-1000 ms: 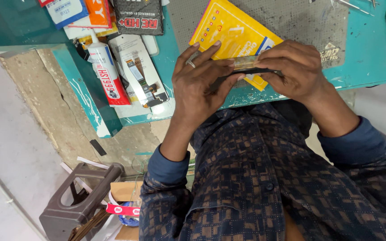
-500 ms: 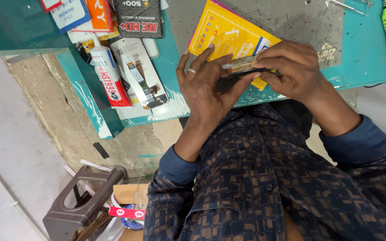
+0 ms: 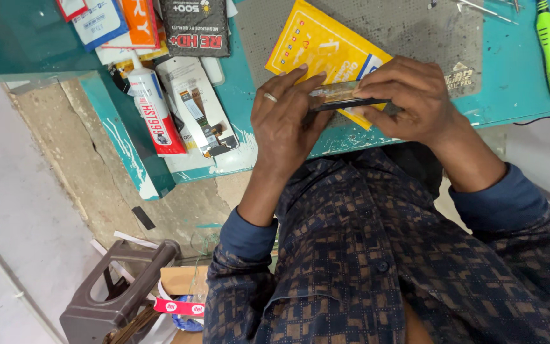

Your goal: The person handles a disassembled smartphone, repeatedly turning it over and pressing its edges. They use a small metal tool to pry along the phone's perimeter and then place the phone back on the workbench.

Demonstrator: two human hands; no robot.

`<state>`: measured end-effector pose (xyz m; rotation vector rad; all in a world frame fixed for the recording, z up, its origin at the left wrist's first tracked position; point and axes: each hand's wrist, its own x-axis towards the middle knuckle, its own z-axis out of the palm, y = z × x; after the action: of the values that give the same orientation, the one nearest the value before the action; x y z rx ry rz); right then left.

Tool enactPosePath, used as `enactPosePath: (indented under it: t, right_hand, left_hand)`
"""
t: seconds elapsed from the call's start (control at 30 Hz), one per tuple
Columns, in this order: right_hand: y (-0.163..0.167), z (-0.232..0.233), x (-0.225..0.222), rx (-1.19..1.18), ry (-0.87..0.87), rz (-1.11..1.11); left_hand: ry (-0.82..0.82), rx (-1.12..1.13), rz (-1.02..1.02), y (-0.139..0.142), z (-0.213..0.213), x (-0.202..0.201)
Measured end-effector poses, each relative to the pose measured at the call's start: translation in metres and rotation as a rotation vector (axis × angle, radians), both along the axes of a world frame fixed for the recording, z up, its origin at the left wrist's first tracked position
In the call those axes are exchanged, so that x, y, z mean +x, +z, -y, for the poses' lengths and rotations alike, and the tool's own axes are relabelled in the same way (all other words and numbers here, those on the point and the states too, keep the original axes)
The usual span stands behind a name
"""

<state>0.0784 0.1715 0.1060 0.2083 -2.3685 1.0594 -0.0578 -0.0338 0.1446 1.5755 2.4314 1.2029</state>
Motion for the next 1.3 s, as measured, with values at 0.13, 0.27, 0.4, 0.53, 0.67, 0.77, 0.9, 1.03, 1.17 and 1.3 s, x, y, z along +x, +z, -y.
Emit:
enactPosePath:
  t: [0.13,0.27,0.4,0.53,0.67,0.77,0.9,1.03,1.17,1.3]
  right_hand:
    - [-0.001,0.001,-0.001,-0.014,0.016,-0.035]
    - [0.000,0.002,0.000,-0.017,-0.018,-0.037]
    - [0.001,0.000,0.001,-0.029,0.005,-0.016]
    - [0.005,-0.007,0.002,0.000,0.040,0.054]
    - [0.010,-0.011,0.000,-0.066,0.058,0.073]
    - [0.016,-0.010,-0.002,-0.137,0.016,0.078]
    - [0.030,-0.007,0.001,-0.067,-0.029,0.071]
    - [0.051,-0.005,0.009,-0.080,-0.046,-0.011]
    - [0.074,-0.009,0.016,-0.123,0.008,-0.101]
    - [0.093,-0.015,0.021,-0.091,0.089,-0.123]
  left_hand:
    - [0.025,0.008,0.026,0.002,-0.002,0.003]
    - [0.028,0.002,0.039,0.004,-0.002,0.002]
    - [0.019,-0.011,0.038,0.006,-0.003,0.001]
    - [0.011,-0.023,0.045,0.006,-0.003,0.000]
    - [0.020,0.007,0.056,0.005,-0.005,-0.003]
    - [0.037,0.011,0.067,0.008,-0.008,-0.004]
    - [0.020,0.037,0.095,0.027,-0.006,-0.003]
    - [-0.029,0.110,0.111,0.061,0.003,0.001]
    - [-0.092,0.151,0.092,0.093,0.007,0.005]
    - [-0.141,0.176,0.069,0.114,0.009,0.007]
